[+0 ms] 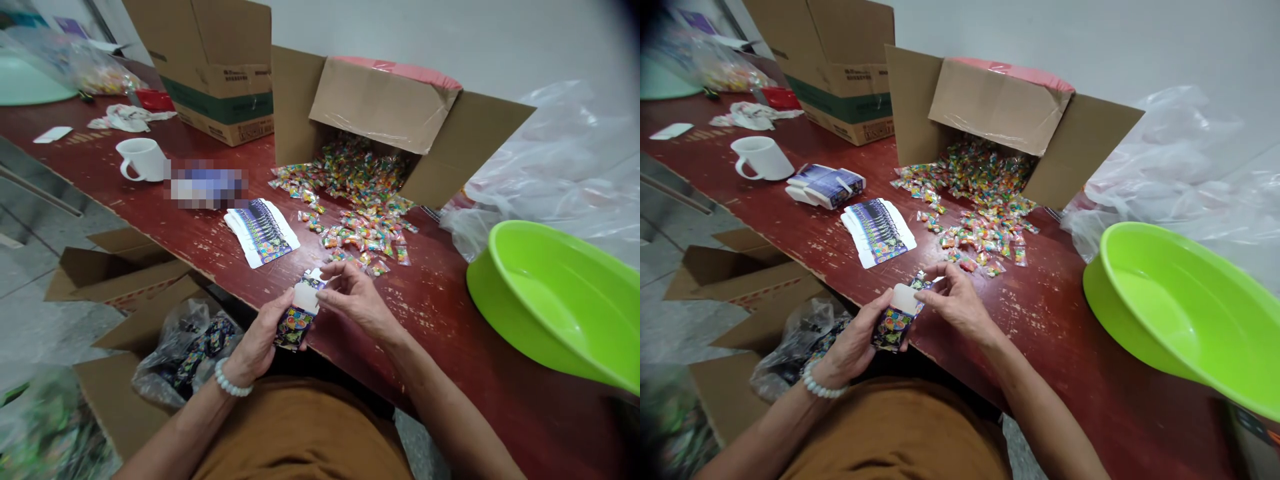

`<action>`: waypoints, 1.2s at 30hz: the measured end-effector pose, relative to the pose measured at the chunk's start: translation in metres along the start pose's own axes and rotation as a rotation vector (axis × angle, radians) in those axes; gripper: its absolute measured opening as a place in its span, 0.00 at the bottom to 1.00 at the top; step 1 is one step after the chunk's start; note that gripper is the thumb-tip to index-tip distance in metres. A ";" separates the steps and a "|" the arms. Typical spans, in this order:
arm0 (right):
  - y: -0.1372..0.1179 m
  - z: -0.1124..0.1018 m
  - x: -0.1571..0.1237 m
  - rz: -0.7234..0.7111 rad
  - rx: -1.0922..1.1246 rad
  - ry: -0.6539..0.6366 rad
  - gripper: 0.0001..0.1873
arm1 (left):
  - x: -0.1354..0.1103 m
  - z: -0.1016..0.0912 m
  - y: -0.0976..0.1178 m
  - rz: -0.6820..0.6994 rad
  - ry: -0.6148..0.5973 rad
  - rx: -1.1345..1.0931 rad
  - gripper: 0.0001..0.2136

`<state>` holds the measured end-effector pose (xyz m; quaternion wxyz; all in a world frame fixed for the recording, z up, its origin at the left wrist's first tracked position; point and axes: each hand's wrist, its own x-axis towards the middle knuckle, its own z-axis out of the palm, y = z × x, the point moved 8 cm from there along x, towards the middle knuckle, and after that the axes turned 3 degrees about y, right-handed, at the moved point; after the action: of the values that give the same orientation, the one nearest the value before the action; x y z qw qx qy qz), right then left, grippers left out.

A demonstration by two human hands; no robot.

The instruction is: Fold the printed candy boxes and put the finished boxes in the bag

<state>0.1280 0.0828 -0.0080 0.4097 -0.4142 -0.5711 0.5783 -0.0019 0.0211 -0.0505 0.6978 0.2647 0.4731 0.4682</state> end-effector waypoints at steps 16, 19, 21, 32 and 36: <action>-0.033 0.035 -0.023 -0.507 -0.398 -0.169 0.11 | -0.008 0.012 -0.006 -0.269 -0.072 -0.264 0.22; -0.033 0.037 -0.024 -0.492 -0.366 -0.159 0.11 | -0.007 0.013 0.001 -0.173 -0.065 -0.273 0.22; -0.026 0.036 -0.021 -0.399 -0.310 -0.133 0.12 | -0.006 0.012 0.000 -0.142 -0.043 -0.257 0.24; 0.022 0.030 0.001 0.127 0.071 -0.126 0.14 | -0.004 0.001 -0.005 -0.083 0.092 -0.103 0.28; 0.006 0.028 -0.004 -0.053 -0.054 -0.116 0.11 | -0.002 0.000 -0.006 -0.114 0.081 -0.165 0.19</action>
<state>0.1025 0.0697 -0.0135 0.3796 -0.3757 -0.6200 0.5747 0.0009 0.0168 -0.0548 0.7232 0.1599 0.4749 0.4753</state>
